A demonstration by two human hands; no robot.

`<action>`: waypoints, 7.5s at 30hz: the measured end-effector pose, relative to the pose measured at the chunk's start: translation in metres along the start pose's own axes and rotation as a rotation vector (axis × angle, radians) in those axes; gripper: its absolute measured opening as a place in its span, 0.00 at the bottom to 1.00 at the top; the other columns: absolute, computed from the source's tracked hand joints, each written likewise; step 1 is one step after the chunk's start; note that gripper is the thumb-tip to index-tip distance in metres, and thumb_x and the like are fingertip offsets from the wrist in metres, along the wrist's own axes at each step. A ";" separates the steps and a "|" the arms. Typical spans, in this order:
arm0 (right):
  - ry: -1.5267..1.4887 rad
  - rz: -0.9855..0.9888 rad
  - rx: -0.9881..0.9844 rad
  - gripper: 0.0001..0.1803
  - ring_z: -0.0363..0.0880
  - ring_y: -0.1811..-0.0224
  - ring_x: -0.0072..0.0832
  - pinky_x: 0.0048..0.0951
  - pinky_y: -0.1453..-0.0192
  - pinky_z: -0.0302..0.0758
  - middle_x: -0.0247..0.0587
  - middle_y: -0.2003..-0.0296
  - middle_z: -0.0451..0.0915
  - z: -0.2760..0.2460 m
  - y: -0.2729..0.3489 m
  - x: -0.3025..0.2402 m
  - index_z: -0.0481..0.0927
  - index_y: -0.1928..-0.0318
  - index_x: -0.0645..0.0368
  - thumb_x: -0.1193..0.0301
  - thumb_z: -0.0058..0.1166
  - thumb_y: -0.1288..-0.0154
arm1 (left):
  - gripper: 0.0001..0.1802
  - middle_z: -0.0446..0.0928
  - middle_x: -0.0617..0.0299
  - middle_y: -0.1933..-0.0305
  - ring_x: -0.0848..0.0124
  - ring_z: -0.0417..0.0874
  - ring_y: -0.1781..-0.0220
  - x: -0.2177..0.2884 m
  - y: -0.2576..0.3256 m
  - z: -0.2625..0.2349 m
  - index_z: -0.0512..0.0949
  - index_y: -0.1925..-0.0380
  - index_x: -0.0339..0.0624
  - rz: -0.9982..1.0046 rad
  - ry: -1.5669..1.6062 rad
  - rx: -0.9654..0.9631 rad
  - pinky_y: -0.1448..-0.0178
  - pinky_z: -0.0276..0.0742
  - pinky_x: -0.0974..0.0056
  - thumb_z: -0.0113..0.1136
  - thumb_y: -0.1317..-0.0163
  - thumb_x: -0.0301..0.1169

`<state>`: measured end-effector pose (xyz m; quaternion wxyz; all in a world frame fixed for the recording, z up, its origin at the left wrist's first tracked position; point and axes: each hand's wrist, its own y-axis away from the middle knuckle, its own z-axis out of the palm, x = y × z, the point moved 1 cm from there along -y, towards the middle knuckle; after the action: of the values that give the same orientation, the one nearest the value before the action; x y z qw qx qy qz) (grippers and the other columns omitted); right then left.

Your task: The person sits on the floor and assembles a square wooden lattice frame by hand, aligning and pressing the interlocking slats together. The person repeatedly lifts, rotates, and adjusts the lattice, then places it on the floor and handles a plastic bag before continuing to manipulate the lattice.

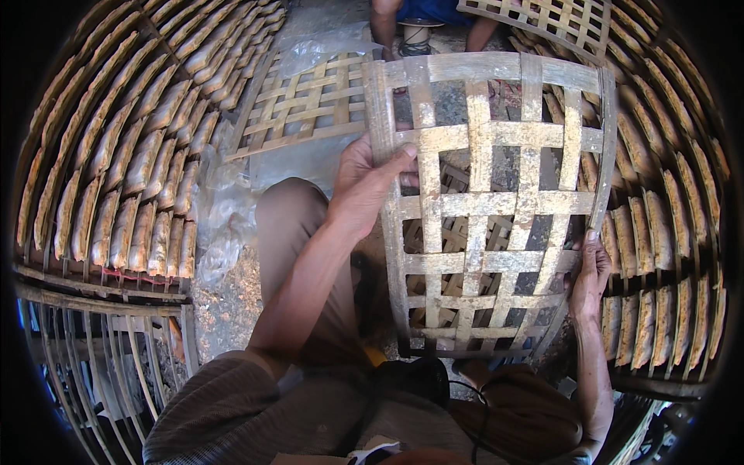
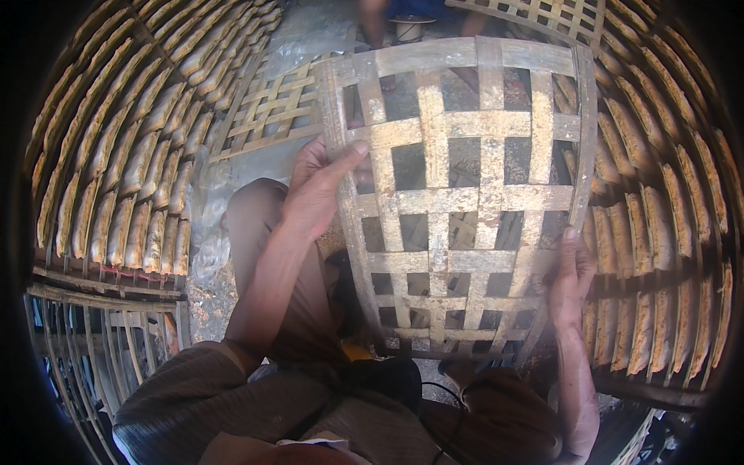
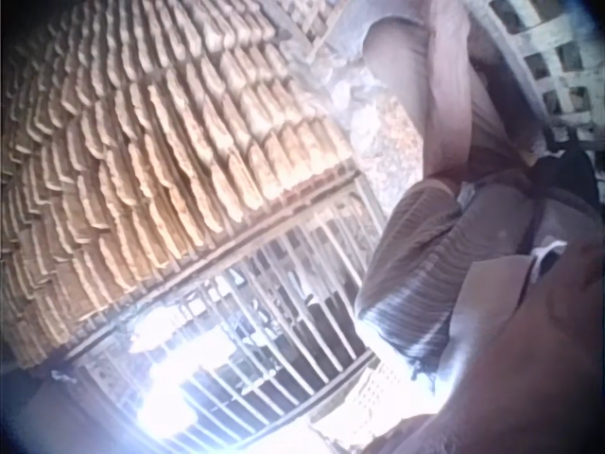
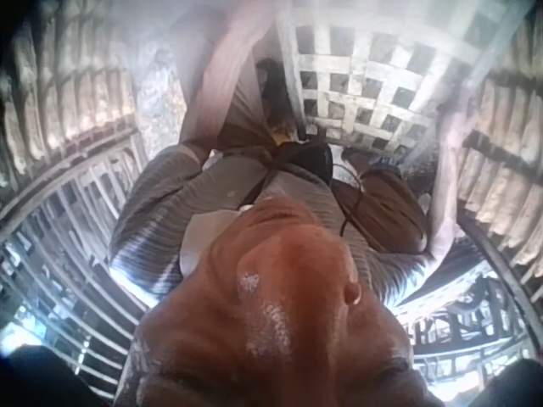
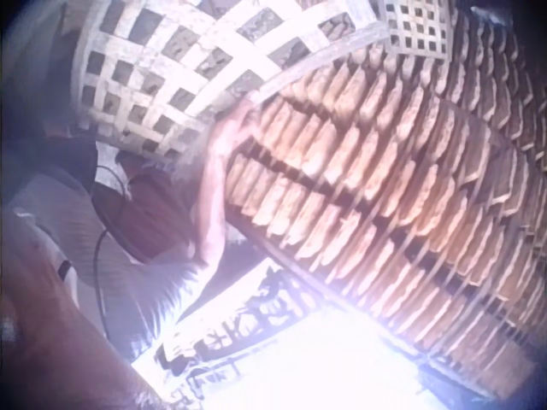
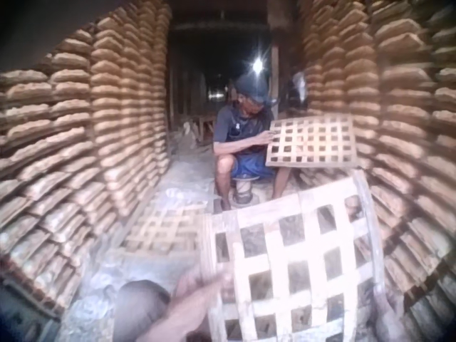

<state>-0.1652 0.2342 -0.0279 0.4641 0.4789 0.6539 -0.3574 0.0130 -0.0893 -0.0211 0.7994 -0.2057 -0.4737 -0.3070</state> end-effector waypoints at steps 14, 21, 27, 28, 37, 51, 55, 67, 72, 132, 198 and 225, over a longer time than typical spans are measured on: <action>-0.090 0.152 0.168 0.25 0.66 0.76 0.14 0.21 0.75 0.63 0.27 0.71 0.73 -0.008 -0.008 -0.008 0.74 0.54 0.54 0.43 0.54 0.24 | 0.19 0.84 0.50 0.48 0.65 0.88 0.49 -0.013 0.001 -0.001 0.75 0.39 0.33 -0.183 -0.248 -0.303 0.48 0.87 0.62 0.57 0.23 0.34; -0.119 0.100 0.121 0.24 0.67 0.82 0.15 0.21 0.80 0.64 0.26 0.78 0.71 -0.004 -0.006 -0.009 0.77 0.62 0.52 0.44 0.51 0.22 | 0.22 0.85 0.57 0.58 0.71 0.87 0.60 -0.014 0.006 0.011 0.81 0.47 0.36 -0.052 -0.422 -0.245 0.62 0.85 0.65 0.63 0.26 0.44; -0.158 0.010 0.078 0.25 0.77 0.83 0.20 0.21 0.83 0.65 0.31 0.79 0.79 0.004 0.003 -0.015 0.77 0.63 0.53 0.43 0.51 0.22 | 0.19 0.80 0.64 0.72 0.78 0.82 0.72 -0.008 0.006 0.014 0.84 0.58 0.40 -0.158 -0.389 -0.038 0.70 0.79 0.70 0.70 0.31 0.46; -0.165 0.016 0.013 0.24 0.77 0.84 0.20 0.21 0.83 0.65 0.32 0.79 0.79 0.004 0.004 -0.018 0.77 0.62 0.53 0.44 0.51 0.22 | 0.19 0.80 0.64 0.72 0.78 0.81 0.73 -0.012 0.004 0.008 0.84 0.59 0.40 -0.142 -0.341 -0.038 0.71 0.78 0.70 0.70 0.32 0.46; -0.091 0.014 -0.116 0.23 0.79 0.80 0.20 0.21 0.81 0.76 0.37 0.70 0.82 0.007 0.011 -0.021 0.79 0.49 0.63 0.52 0.50 0.19 | 0.23 0.74 0.68 0.77 0.80 0.70 0.83 -0.013 0.004 0.012 0.83 0.60 0.39 -0.172 -0.468 0.080 0.80 0.72 0.70 0.71 0.33 0.51; -0.288 0.113 0.075 0.19 0.76 0.75 0.18 0.20 0.79 0.69 0.33 0.65 0.82 -0.022 -0.019 0.001 0.79 0.54 0.58 0.53 0.55 0.22 | 0.23 0.86 0.50 0.55 0.65 0.89 0.54 -0.027 0.007 0.014 0.80 0.43 0.34 -0.261 -0.463 -0.354 0.51 0.87 0.60 0.59 0.24 0.44; -0.305 0.114 0.165 0.22 0.75 0.71 0.17 0.21 0.75 0.69 0.34 0.64 0.81 -0.015 -0.014 -0.007 0.79 0.50 0.59 0.51 0.56 0.22 | 0.24 0.86 0.47 0.53 0.64 0.88 0.53 -0.015 0.004 0.015 0.81 0.44 0.32 -0.453 -0.252 -0.319 0.47 0.86 0.60 0.54 0.21 0.44; -0.282 0.147 0.133 0.26 0.76 0.66 0.14 0.19 0.72 0.67 0.31 0.51 0.83 -0.027 -0.021 0.003 0.77 0.34 0.60 0.54 0.51 0.19 | 0.21 0.85 0.59 0.56 0.74 0.85 0.60 -0.027 0.010 0.017 0.81 0.48 0.33 -0.149 -0.875 -0.331 0.58 0.86 0.64 0.65 0.29 0.41; -0.269 0.139 0.112 0.27 0.75 0.60 0.13 0.17 0.67 0.66 0.31 0.43 0.81 -0.029 -0.027 0.013 0.73 0.30 0.61 0.56 0.48 0.18 | 0.20 0.86 0.60 0.61 0.75 0.85 0.64 -0.035 0.005 0.006 0.84 0.51 0.37 -0.144 -0.885 -0.306 0.64 0.84 0.68 0.69 0.32 0.42; -0.436 0.135 -0.105 0.30 0.82 0.72 0.28 0.31 0.63 0.81 0.41 0.70 0.84 -0.017 -0.003 -0.010 0.80 0.55 0.61 0.44 0.43 0.19 | 0.32 0.80 0.59 0.66 0.72 0.84 0.63 -0.029 0.026 0.022 0.79 0.50 0.41 -0.084 -0.490 0.043 0.80 0.76 0.64 0.53 0.26 0.62; -0.016 0.465 0.138 0.17 0.74 0.64 0.21 0.28 0.54 0.70 0.32 0.65 0.78 -0.044 -0.043 0.145 0.77 0.56 0.56 0.54 0.60 0.25 | 0.14 0.88 0.47 0.58 0.60 0.89 0.52 0.010 -0.385 -0.235 0.86 0.55 0.39 0.605 -1.274 0.330 0.45 0.82 0.57 0.63 0.30 0.38; -0.053 0.287 0.136 0.21 0.72 0.62 0.22 0.33 0.45 0.67 0.32 0.66 0.76 -0.055 -0.029 0.109 0.78 0.62 0.50 0.46 0.58 0.27 | 0.15 0.86 0.46 0.48 0.51 0.87 0.45 0.046 -0.210 -0.199 0.86 0.61 0.45 0.358 -1.617 -0.533 0.35 0.82 0.46 0.61 0.31 0.44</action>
<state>-0.2192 0.3079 -0.1132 0.4939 0.5880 0.5408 -0.3433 0.0112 -0.3787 -0.0658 0.1793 -0.6123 -0.7691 -0.0371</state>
